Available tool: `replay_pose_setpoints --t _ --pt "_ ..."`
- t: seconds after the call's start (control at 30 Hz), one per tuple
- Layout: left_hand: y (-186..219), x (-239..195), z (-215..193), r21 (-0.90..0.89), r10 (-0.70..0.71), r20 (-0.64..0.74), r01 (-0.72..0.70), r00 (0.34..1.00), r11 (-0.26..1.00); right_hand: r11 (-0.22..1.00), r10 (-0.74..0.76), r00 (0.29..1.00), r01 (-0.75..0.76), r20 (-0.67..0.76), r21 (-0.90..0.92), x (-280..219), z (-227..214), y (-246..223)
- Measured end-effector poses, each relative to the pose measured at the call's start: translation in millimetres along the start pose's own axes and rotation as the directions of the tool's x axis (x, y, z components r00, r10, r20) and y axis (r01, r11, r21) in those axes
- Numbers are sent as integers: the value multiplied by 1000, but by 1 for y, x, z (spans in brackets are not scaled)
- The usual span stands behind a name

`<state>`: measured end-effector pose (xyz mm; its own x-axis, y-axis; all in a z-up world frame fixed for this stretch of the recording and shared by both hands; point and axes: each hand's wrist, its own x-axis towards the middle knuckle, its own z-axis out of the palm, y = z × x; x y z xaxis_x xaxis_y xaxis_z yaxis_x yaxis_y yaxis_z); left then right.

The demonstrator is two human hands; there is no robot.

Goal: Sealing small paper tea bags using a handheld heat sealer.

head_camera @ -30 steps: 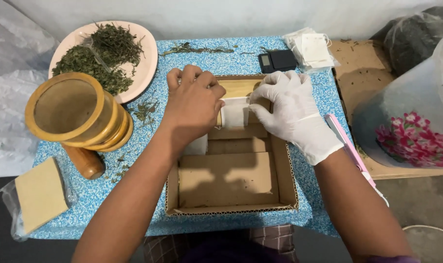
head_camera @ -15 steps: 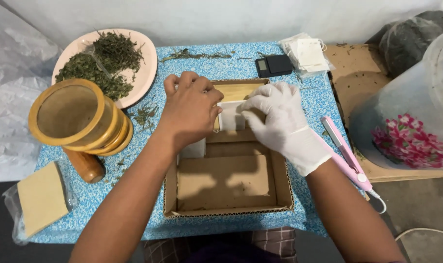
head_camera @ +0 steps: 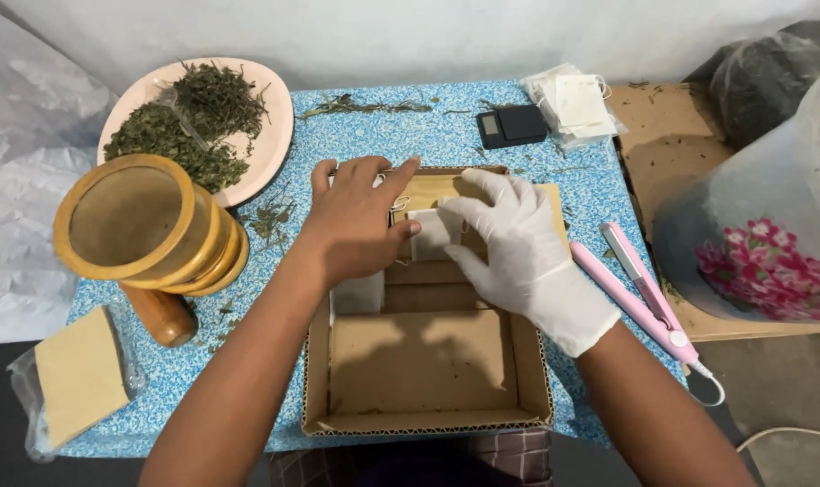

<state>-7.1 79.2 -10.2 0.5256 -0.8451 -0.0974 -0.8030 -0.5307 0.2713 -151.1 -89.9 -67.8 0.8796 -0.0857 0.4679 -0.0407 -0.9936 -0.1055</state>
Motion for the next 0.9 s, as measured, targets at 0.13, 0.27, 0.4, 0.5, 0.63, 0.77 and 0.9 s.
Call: replay_pose_setpoints --t 0.13,0.27,0.4,0.5,0.63,0.77,0.9 --pt "-2 -1 -1 -32 -19 -7 19 1000 999 999 25 998 -27 51 30 8 -9 3" --pt "3 -7 -8 -44 -24 5 24 1000 999 996 65 992 -71 108 50 15 -5 6" --pt "0 -8 -8 -101 38 -55 -44 998 994 997 30 998 -34 58 63 16 4 11" --pt "0 -5 -2 -132 93 -100 -105 991 986 998 17 999 -20 49 59 14 8 13" --pt "-4 -4 5 -110 137 -164 -156 977 982 997 27 999 -30 39 64 13 9 13" --pt "-3 -7 3 -122 127 -192 -152 973 981 999 1 1000 -1 0 34 14 6 12" --pt "-4 -5 3 -123 131 -190 -156 973 980 999 -36 998 36 -47 8 15 2 12"
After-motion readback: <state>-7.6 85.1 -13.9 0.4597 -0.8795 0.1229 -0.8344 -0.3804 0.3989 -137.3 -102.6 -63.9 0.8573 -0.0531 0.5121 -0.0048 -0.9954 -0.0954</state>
